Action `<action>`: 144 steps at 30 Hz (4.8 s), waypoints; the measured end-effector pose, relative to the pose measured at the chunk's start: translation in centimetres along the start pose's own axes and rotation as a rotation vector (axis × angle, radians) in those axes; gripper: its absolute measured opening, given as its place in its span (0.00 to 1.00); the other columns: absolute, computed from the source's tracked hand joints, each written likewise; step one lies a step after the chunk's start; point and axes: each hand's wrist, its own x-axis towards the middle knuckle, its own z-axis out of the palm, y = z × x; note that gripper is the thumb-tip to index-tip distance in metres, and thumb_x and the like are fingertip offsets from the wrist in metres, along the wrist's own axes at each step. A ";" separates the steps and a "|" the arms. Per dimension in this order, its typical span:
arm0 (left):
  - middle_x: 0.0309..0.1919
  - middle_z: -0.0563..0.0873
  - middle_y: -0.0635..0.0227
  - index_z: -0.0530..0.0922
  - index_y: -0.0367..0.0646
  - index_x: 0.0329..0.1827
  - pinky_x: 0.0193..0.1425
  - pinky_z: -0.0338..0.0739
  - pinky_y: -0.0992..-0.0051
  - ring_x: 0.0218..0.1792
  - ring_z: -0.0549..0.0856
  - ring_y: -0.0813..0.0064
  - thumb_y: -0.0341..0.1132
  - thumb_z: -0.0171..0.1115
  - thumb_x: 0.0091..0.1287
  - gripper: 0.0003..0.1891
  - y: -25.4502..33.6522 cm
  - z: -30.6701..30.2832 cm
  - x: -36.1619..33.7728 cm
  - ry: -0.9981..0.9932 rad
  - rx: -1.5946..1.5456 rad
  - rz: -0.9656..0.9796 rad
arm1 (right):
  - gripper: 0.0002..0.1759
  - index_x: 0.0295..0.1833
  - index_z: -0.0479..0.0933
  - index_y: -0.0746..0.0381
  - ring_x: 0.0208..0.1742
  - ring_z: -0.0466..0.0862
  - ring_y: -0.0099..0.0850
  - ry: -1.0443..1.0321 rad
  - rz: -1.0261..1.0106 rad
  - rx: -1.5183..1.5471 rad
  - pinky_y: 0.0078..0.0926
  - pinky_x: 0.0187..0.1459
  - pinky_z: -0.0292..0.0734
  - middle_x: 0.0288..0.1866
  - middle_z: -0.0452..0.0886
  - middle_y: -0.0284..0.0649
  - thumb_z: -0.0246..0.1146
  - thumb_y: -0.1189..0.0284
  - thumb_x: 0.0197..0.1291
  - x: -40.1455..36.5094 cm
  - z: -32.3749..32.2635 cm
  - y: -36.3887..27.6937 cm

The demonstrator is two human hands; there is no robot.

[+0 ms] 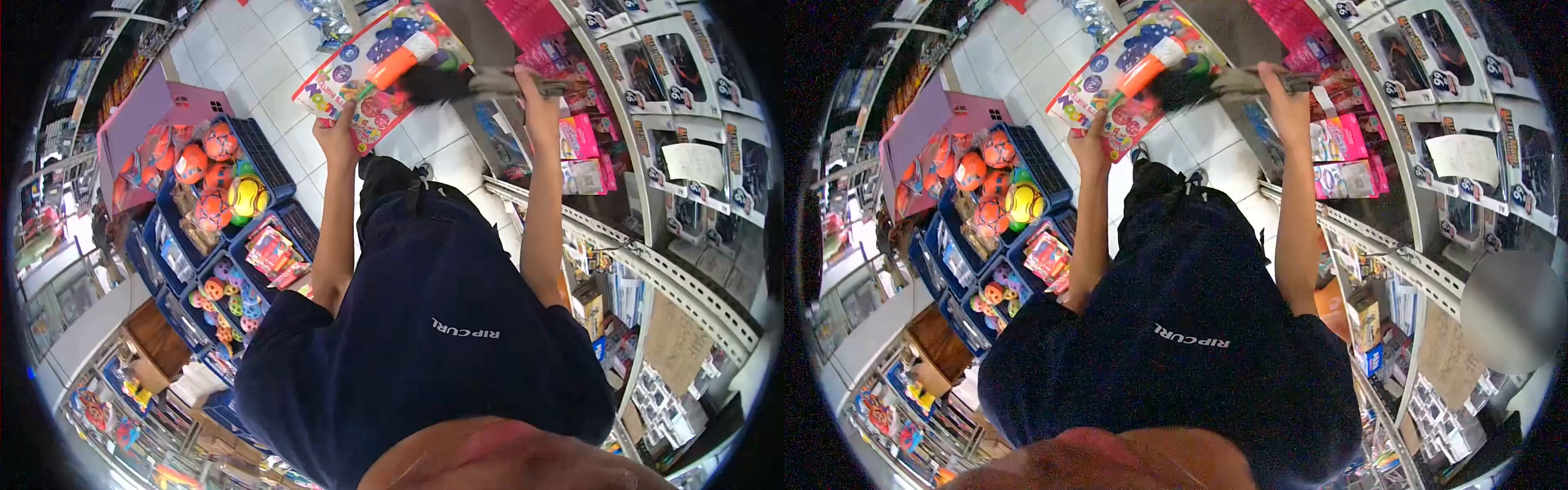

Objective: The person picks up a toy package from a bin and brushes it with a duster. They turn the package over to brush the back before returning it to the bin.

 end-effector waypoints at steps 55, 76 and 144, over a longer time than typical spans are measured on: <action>0.30 0.84 0.65 0.78 0.31 0.35 0.34 0.74 0.81 0.28 0.80 0.82 0.24 0.65 0.54 0.07 0.9 -0.4 0.0 -0.016 0.283 0.145 | 0.09 0.38 0.78 0.66 0.36 0.75 0.21 0.168 -0.124 0.296 0.18 0.41 0.69 0.32 0.78 0.32 0.60 0.71 0.56 1.6 0.2 -2.1; 0.34 0.83 0.63 0.77 0.31 0.38 0.37 0.74 0.80 0.31 0.81 0.79 0.22 0.62 0.54 0.09 0.4 -1.6 -0.3 -0.001 0.221 0.079 | 0.11 0.36 0.78 0.64 0.33 0.76 0.21 0.095 -0.107 0.102 0.20 0.34 0.70 0.32 0.78 0.33 0.63 0.67 0.53 1.8 -3.3 1.9; 0.29 0.83 0.68 0.78 0.33 0.33 0.34 0.72 0.82 0.28 0.79 0.84 0.23 0.64 0.54 0.06 -0.4 0.1 -2.9 -0.128 0.346 0.057 | 0.12 0.40 0.78 0.63 0.34 0.75 0.19 0.011 0.051 0.220 0.17 0.36 0.70 0.34 0.79 0.33 0.62 0.66 0.55 -2.7 0.3 1.6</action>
